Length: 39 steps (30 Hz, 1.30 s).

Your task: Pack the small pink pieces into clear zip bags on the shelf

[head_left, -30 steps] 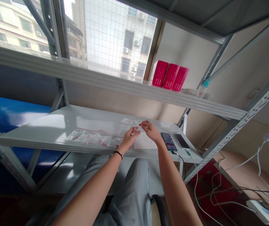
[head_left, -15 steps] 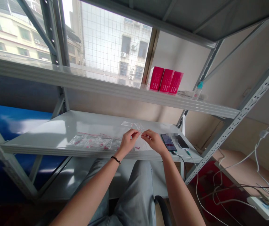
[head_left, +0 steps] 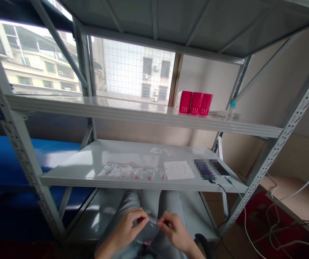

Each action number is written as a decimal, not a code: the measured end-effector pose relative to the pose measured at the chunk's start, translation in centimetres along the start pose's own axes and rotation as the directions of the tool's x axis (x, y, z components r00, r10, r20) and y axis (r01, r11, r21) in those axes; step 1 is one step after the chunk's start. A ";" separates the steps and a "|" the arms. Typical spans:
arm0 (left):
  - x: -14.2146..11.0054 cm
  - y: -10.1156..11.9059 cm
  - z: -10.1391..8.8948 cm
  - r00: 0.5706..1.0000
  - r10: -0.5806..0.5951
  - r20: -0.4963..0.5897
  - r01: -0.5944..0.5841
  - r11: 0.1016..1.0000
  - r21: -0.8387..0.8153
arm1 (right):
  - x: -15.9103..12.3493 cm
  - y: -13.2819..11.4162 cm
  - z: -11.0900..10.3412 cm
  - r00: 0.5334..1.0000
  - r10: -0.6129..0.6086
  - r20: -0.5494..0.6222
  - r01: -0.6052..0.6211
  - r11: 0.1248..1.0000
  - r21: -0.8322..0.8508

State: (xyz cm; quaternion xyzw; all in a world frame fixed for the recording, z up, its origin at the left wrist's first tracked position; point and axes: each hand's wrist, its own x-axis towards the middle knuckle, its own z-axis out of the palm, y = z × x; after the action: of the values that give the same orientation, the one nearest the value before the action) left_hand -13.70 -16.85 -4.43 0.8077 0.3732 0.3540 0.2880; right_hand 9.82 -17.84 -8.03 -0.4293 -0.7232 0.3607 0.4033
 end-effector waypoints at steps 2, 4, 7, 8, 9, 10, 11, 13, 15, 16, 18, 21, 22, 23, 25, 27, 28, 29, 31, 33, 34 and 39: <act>-0.4 -0.5 0.3 0.997 -0.059 0.052 0.059 0.998 0.011 | -0.3 0.9 0.6 1.000 0.020 0.017 -0.019 0.999 -0.029; -0.6 -0.9 0.7 0.990 -0.111 0.084 0.111 0.994 0.004 | -0.2 1.6 0.8 0.999 0.035 0.024 -0.034 0.998 -0.047; -0.7 -1.3 1.4 0.985 -0.143 0.102 0.142 0.990 0.011 | 0.0 2.2 0.9 0.999 0.019 0.051 -0.017 1.000 -0.026; -0.7 -1.4 1.5 0.985 -0.142 0.098 0.141 0.990 0.018 | 0.0 2.4 1.0 0.998 -0.002 0.061 0.003 1.000 -0.017; -0.8 -1.5 1.6 0.986 -0.140 0.089 0.138 0.990 0.024 | 0.0 2.4 1.2 0.997 -0.024 0.067 0.025 1.000 -0.012; -0.9 -1.5 1.7 0.987 -0.137 0.079 0.135 0.990 0.026 | 0.1 2.4 1.3 0.997 -0.044 0.069 0.045 0.999 -0.012; -0.9 -1.4 1.7 0.988 -0.136 0.073 0.134 0.991 0.026 | 0.0 2.3 1.4 0.996 -0.060 0.065 0.061 0.998 -0.016; -1.0 -1.2 1.8 0.987 -0.144 0.070 0.143 0.990 0.019 | 0.0 1.8 1.6 0.996 -0.070 0.048 0.071 0.997 -0.027; -0.9 -1.1 1.9 0.983 -0.167 0.079 0.167 0.986 0.009 | -0.1 1.2 1.7 0.997 -0.067 0.037 0.068 0.997 -0.025; -0.9 -1.0 2.0 0.981 -0.177 0.085 0.177 0.984 0.006 | -0.2 0.9 1.8 0.997 -0.064 0.039 0.065 0.998 -0.018; -0.9 -1.0 2.2 0.979 -0.177 0.103 0.177 0.984 0.005 | -0.3 0.6 1.9 0.997 -0.058 0.053 0.058 0.998 -0.002; -1.0 -1.1 2.3 0.979 -0.151 0.134 0.150 0.989 0.021 | -0.4 0.4 2.1 0.996 -0.046 0.074 0.046 0.999 0.006; -1.0 -1.1 2.3 0.979 -0.145 0.142 0.142 0.989 0.031 | -0.4 0.4 2.2 0.996 -0.043 0.079 0.043 0.999 0.003; -1.1 -1.1 2.2 0.978 -0.142 0.151 0.137 0.990 0.042 | -0.4 0.4 2.4 0.996 -0.041 0.080 0.041 0.999 -0.003; -1.0 -1.0 2.2 0.976 -0.142 0.166 0.133 0.989 0.065 | -0.3 0.5 2.6 0.996 -0.037 0.087 0.039 0.999 -0.020; -0.9 -1.0 2.1 0.974 -0.149 0.170 0.137 0.987 0.082 | -0.1 0.6 2.7 0.995 -0.036 0.088 0.040 0.998 -0.047; -0.8 -1.0 2.0 0.973 -0.152 0.171 0.139 0.987 0.086 | -0.1 0.7 2.7 0.996 -0.034 0.087 0.039 0.997 -0.063; -0.7 -1.0 2.0 0.973 -0.154 0.171 0.141 0.986 0.085 | 0.0 0.7 2.7 0.996 -0.032 0.087 0.039 0.996 -0.079; -0.6 -0.9 2.0 0.972 -0.150 0.179 0.140 0.988 0.065 | 0.0 0.7 2.5 0.995 -0.037 0.095 0.047 0.993 -0.106; -0.6 -1.0 1.9 0.973 -0.145 0.181 0.141 0.989 0.034 | 0.0 0.5 2.2 0.991 -0.050 0.125 0.064 0.992 -0.109; -0.7 -1.0 1.8 0.973 -0.145 0.178 0.143 0.989 0.025 | 0.0 0.3 2.1 0.988 -0.061 0.145 0.076 0.992 -0.104; -1.0 -1.5 1.2 0.974 -0.152 0.166 0.148 0.988 0.035 | -0.2 -0.5 2.2 0.977 -0.108 0.186 0.137 0.979 -0.150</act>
State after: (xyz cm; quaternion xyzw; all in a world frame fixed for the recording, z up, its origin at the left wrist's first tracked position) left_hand -13.80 -17.11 -6.57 0.8074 0.4113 0.2576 0.3356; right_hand 7.75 -18.62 -8.57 -0.3814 -0.8081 0.3118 0.3230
